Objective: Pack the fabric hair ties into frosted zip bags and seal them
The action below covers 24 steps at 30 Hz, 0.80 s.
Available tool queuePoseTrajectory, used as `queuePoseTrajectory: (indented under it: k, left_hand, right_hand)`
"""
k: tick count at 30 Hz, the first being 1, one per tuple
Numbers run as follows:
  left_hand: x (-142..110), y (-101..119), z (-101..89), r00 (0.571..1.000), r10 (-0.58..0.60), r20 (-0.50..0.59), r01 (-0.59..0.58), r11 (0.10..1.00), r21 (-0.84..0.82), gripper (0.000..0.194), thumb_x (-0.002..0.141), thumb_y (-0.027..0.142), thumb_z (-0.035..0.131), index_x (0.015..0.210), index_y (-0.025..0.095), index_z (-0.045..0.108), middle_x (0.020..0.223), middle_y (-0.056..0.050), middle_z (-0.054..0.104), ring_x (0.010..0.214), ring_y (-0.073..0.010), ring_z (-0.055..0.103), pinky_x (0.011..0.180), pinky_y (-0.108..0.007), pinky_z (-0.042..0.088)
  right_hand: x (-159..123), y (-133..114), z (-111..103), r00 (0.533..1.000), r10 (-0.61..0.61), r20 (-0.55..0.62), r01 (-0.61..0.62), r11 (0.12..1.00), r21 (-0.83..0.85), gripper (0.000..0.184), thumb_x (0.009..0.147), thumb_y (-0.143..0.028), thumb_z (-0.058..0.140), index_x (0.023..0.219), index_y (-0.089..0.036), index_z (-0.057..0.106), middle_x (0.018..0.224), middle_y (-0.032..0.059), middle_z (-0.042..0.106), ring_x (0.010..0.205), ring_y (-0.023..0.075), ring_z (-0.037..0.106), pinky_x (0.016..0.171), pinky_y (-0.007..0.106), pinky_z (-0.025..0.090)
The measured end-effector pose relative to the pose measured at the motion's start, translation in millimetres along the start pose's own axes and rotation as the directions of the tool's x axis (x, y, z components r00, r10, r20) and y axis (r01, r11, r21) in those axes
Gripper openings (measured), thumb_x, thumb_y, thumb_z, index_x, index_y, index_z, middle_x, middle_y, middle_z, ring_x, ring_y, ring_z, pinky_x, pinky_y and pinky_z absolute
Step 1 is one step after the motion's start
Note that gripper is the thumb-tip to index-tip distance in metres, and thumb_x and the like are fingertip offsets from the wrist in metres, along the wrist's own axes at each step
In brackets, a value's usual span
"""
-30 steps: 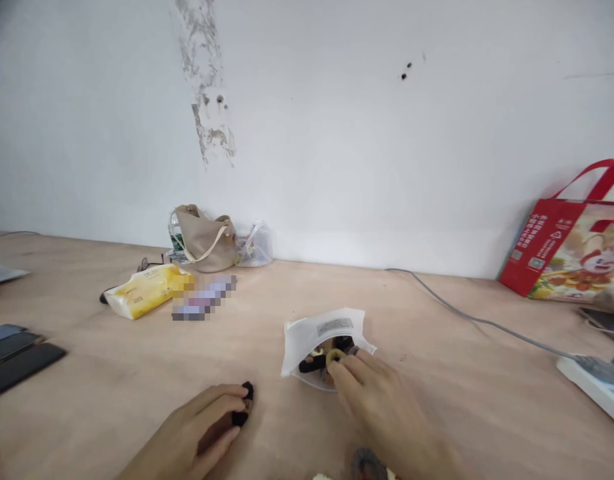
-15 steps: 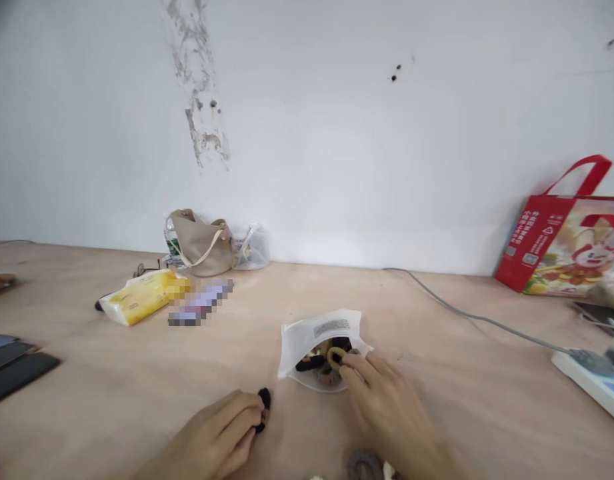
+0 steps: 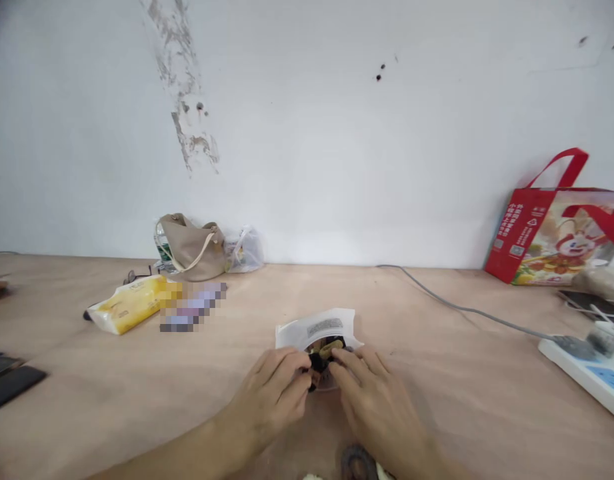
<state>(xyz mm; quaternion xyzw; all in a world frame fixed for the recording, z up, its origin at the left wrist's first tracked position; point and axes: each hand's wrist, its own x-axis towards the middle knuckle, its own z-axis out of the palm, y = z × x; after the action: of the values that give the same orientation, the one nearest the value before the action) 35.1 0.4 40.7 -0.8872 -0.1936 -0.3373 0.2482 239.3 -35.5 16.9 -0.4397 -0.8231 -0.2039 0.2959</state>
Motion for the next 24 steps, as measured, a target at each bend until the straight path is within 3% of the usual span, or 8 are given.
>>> queuePoseTrajectory:
  k: [3, 6, 10, 15, 20, 22, 24]
  left_hand:
    - [6, -5, 19.6, 0.996, 0.012, -0.089, 0.0, 0.991, 0.133, 0.014, 0.084, 0.007, 0.05, 0.081, 0.014, 0.062, 0.101, -0.009, 0.065, 0.11, -0.0241, 0.056, 0.087, -0.034, 0.047]
    - [5, -10, 32.1, 0.996, -0.033, -0.086, 0.052, 0.97, 0.236, 0.015, 0.083, 0.005, 0.051, 0.079, 0.014, 0.063, 0.108, -0.012, 0.064, 0.12, -0.0304, 0.051, 0.086, -0.039, 0.049]
    - [0, -15, 31.9, 0.99, -0.137, -0.012, 0.135, 0.952, 0.273, 0.015, 0.082, 0.009, 0.053, 0.074, 0.015, 0.064, 0.113, -0.011, 0.066, 0.116, -0.0336, 0.054, 0.078, -0.041, 0.052]
    - [-2, -24, 20.8, 0.968, -0.246, 0.049, 0.233, 0.956, 0.179, 0.023, 0.077, 0.008, 0.053, 0.094, 0.014, 0.067, 0.106, -0.009, 0.071, 0.098, -0.0273, 0.064, 0.079, -0.04, 0.053]
    - [14, -34, -7.5, 0.944, -0.326, 0.048, 0.325, 0.945, 0.031, 0.033, 0.072, 0.003, 0.047, 0.091, 0.016, 0.07, 0.098, -0.007, 0.074, 0.088, -0.0232, 0.068, 0.078, -0.038, 0.053]
    - [26, -38, -23.9, 0.916, -0.395, 0.067, 0.399, 0.916, -0.048, 0.033, 0.073, 0.004, 0.044, 0.087, 0.017, 0.071, 0.092, -0.005, 0.075, 0.085, -0.0217, 0.069, 0.078, -0.036, 0.053]
    - [38, -42, -38.5, 0.864, -0.48, 0.153, 0.499, 0.857, -0.131, 0.035, 0.074, 0.005, 0.041, 0.08, 0.019, 0.073, 0.085, -0.002, 0.076, 0.08, -0.0206, 0.069, 0.074, -0.034, 0.053]
  right_hand:
    - [-2, 7, 1, 0.99, 0.124, -0.063, -0.124, 0.992, -0.004, 0.035, 0.081, -0.006, 0.042, 0.106, -0.024, 0.061, 0.125, 0.0092, 0.058, 0.109, 0.0258, 0.054, 0.086, 0.042, 0.049]
    - [-6, 11, 5, 0.962, 0.268, -0.057, -0.267, 0.963, 0.023, 0.037, 0.079, -0.008, 0.042, 0.106, -0.023, 0.062, 0.135, 0.0105, 0.049, 0.122, 0.0288, 0.047, 0.09, 0.047, 0.047]
    - [-9, 10, 11, 0.894, 0.434, 0.111, -0.447, 0.879, 0.163, 0.045, 0.078, -0.011, 0.039, 0.117, -0.022, 0.057, 0.124, 0.0099, 0.06, 0.101, 0.0229, 0.064, 0.081, 0.039, 0.054]
    - [-4, 9, 7, 0.878, 0.466, 0.112, -0.479, 0.841, 0.253, 0.037, 0.083, -0.02, 0.038, 0.114, -0.02, 0.058, 0.108, 0.0084, 0.067, 0.088, 0.0211, 0.067, 0.076, 0.036, 0.054]
    - [9, 6, -19, 0.881, 0.473, 0.025, -0.456, 0.833, 0.313, 0.028, 0.086, -0.026, 0.045, 0.108, -0.024, 0.061, 0.098, 0.0054, 0.069, 0.081, 0.0191, 0.065, 0.07, 0.031, 0.054]
    - [15, 4, -32, 0.868, 0.496, -0.008, -0.46, 0.811, 0.362, 0.024, 0.088, -0.033, 0.047, 0.103, -0.024, 0.063, 0.092, 0.0044, 0.069, 0.075, 0.018, 0.064, 0.065, 0.028, 0.053]
    - [22, 4, -43, 0.857, 0.515, -0.004, -0.469, 0.785, 0.405, 0.023, 0.089, -0.036, 0.046, 0.094, -0.025, 0.065, 0.086, 0.0035, 0.068, 0.072, 0.0174, 0.063, 0.062, 0.026, 0.051]
